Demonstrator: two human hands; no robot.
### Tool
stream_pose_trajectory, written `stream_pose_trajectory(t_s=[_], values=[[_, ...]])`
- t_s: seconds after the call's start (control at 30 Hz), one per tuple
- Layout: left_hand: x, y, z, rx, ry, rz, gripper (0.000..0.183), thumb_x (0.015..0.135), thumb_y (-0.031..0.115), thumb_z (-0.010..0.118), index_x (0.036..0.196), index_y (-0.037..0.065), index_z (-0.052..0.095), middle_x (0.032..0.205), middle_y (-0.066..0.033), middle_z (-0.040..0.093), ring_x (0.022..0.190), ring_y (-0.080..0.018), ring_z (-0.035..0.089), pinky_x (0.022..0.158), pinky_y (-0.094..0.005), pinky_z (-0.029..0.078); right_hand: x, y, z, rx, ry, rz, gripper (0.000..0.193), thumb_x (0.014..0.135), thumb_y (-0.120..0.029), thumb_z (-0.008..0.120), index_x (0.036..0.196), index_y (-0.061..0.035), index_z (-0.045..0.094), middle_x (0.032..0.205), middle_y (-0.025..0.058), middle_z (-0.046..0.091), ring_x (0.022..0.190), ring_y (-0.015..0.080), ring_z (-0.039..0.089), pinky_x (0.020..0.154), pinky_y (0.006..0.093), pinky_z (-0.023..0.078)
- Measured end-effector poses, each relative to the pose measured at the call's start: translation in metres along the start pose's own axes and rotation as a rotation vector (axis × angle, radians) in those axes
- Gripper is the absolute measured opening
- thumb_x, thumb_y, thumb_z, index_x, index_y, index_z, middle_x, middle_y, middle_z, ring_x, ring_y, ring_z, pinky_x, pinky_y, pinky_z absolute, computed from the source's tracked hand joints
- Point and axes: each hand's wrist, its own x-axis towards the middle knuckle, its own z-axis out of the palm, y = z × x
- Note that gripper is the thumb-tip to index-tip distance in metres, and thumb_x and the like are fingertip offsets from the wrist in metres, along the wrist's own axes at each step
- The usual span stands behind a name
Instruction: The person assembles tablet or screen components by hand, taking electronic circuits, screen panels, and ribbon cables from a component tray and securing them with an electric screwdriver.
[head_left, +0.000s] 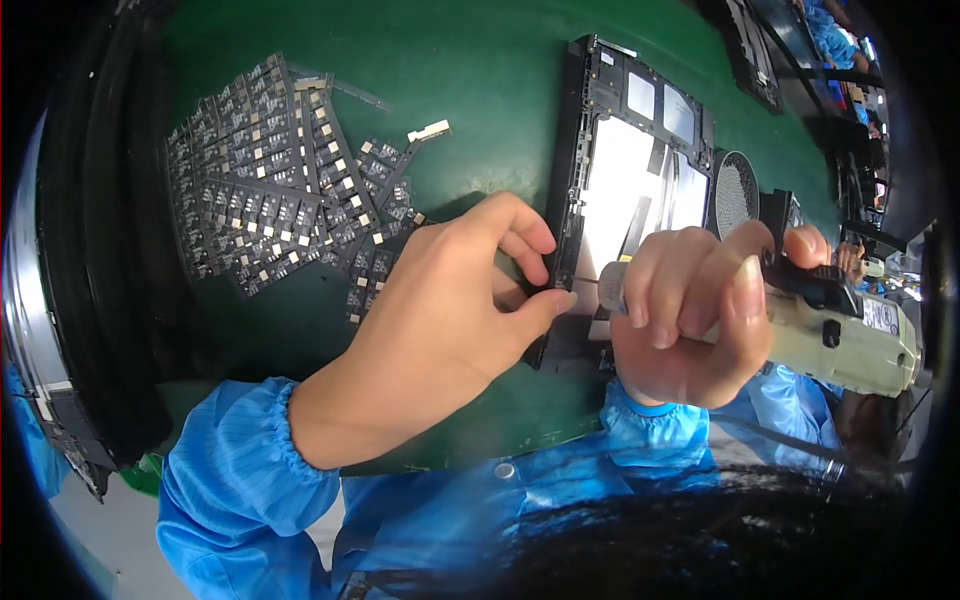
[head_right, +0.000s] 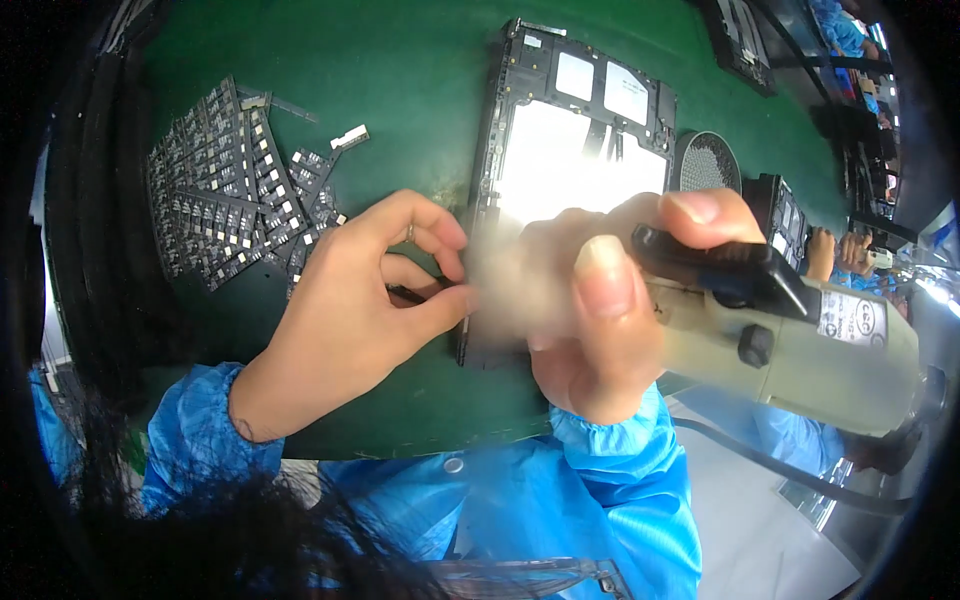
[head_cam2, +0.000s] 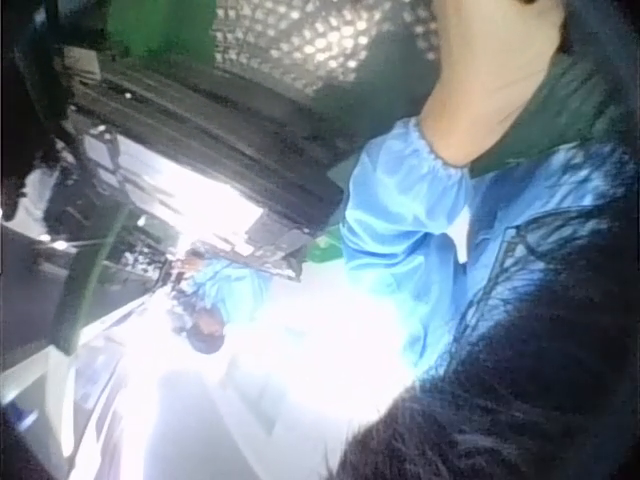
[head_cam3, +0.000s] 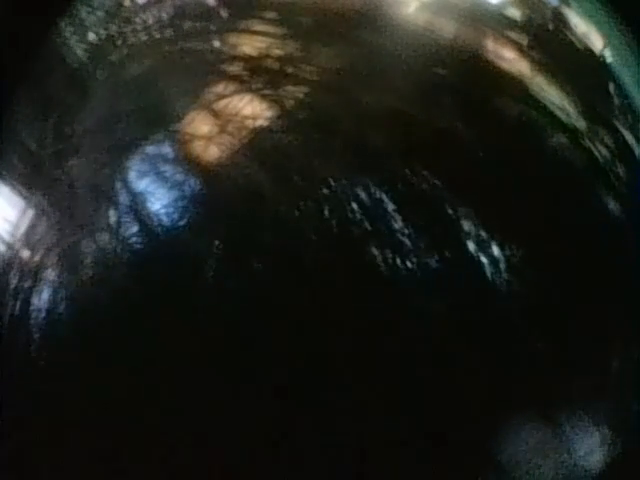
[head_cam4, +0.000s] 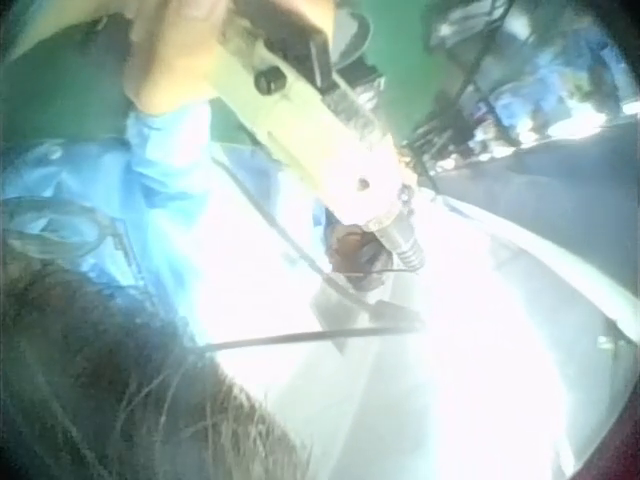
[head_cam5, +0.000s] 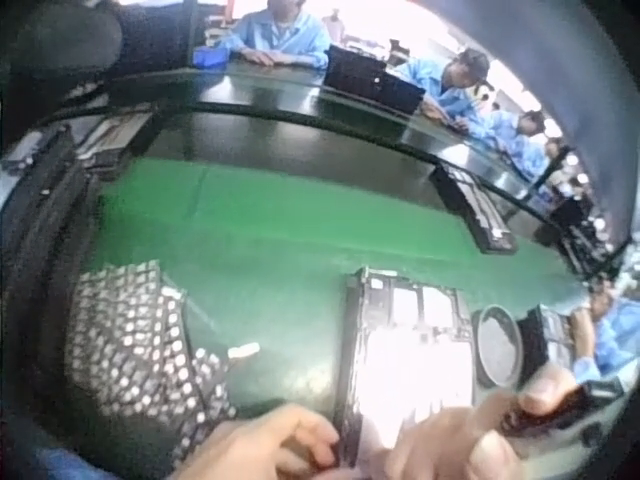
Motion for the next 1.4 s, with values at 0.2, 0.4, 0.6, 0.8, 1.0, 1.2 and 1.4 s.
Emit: stream_pose_trajectory(t_s=[0.2,0.4,0.6,0.8,1.0,1.2,1.4], values=[[-0.001,-0.002,-0.001,-0.009,0.020,0.015,0.032,0.081,-0.003,0.073,0.107,-0.003,0.055,0.094,-0.0114,0.066,0.077,-0.0153,0.071,0.058,-0.0235,0.050,0.000,-0.001,0.002,-0.174,-0.047,0.016,0.035,0.100,-0.006,0.039,0.134,-0.0135,0.039,0.067,0.0022,0.041,0.047,0.0125,0.041,0.049,0.0298,0.043],[-0.001,-0.003,0.002,-0.009,0.027,0.046,0.033,0.081,-0.001,0.074,0.108,-0.004,0.055,0.092,-0.0118,0.065,0.075,-0.0147,0.071,0.056,-0.0231,0.048,0.000,-0.001,0.008,-0.153,0.006,0.061,0.036,0.098,-0.006,0.042,0.133,-0.0152,0.039,0.065,0.0009,0.040,0.045,0.0127,0.040,0.047,0.0303,0.042],[-0.001,-0.006,0.001,0.006,0.032,0.015,0.031,0.082,-0.002,0.074,0.107,-0.004,0.055,0.093,-0.0102,0.063,0.073,-0.0119,0.069,0.054,-0.0227,0.044,0.000,0.004,0.011,-0.156,-0.022,0.091,0.037,0.096,-0.007,0.047,0.131,-0.0184,0.041,0.065,-0.0003,0.040,0.044,0.0128,0.039,0.047,0.0307,0.042],[0.000,-0.004,0.001,0.027,0.025,0.045,0.032,0.082,-0.002,0.074,0.107,-0.004,0.055,0.095,-0.0105,0.062,0.075,-0.0118,0.069,0.058,-0.0222,0.047,0.002,0.003,0.014,-0.133,-0.060,0.088,0.033,0.095,-0.007,0.051,0.124,-0.0194,0.042,0.064,-0.0008,0.041,0.043,0.0125,0.039,0.046,0.0302,0.041],[0.002,-0.006,0.003,0.079,0.012,0.073,0.032,0.081,-0.002,0.075,0.107,-0.005,0.055,0.097,-0.0125,0.063,0.079,-0.0154,0.069,0.066,-0.0249,0.055,0.006,0.004,0.015,-0.292,-0.025,0.087,0.026,0.089,-0.003,0.060,0.104,-0.0125,0.041,0.067,0.0019,0.044,0.041,0.0136,0.039,0.041,0.0320,0.037],[0.000,-0.003,0.015,-0.019,0.106,0.114,0.031,0.081,-0.003,0.074,0.106,-0.005,0.055,0.089,-0.0114,0.062,0.073,-0.0159,0.068,0.061,-0.0274,0.054,0.004,0.006,0.010,-0.445,-0.122,0.140,0.028,0.083,0.003,0.066,0.104,-0.0060,0.050,0.082,0.0070,0.059,0.062,0.0111,0.056,0.051,0.0287,0.046],[-0.011,0.007,0.034,-0.028,0.151,-0.026,0.045,0.087,-0.002,0.070,0.124,0.000,0.045,0.098,-0.0090,0.055,0.081,-0.0134,0.063,0.064,-0.0261,0.059,0.024,-0.035,-0.055,-0.092,0.219,-0.125,0.043,0.087,-0.004,0.064,0.126,-0.0065,0.048,0.066,0.0011,0.047,0.050,0.0094,0.045,0.048,0.0270,0.041]])
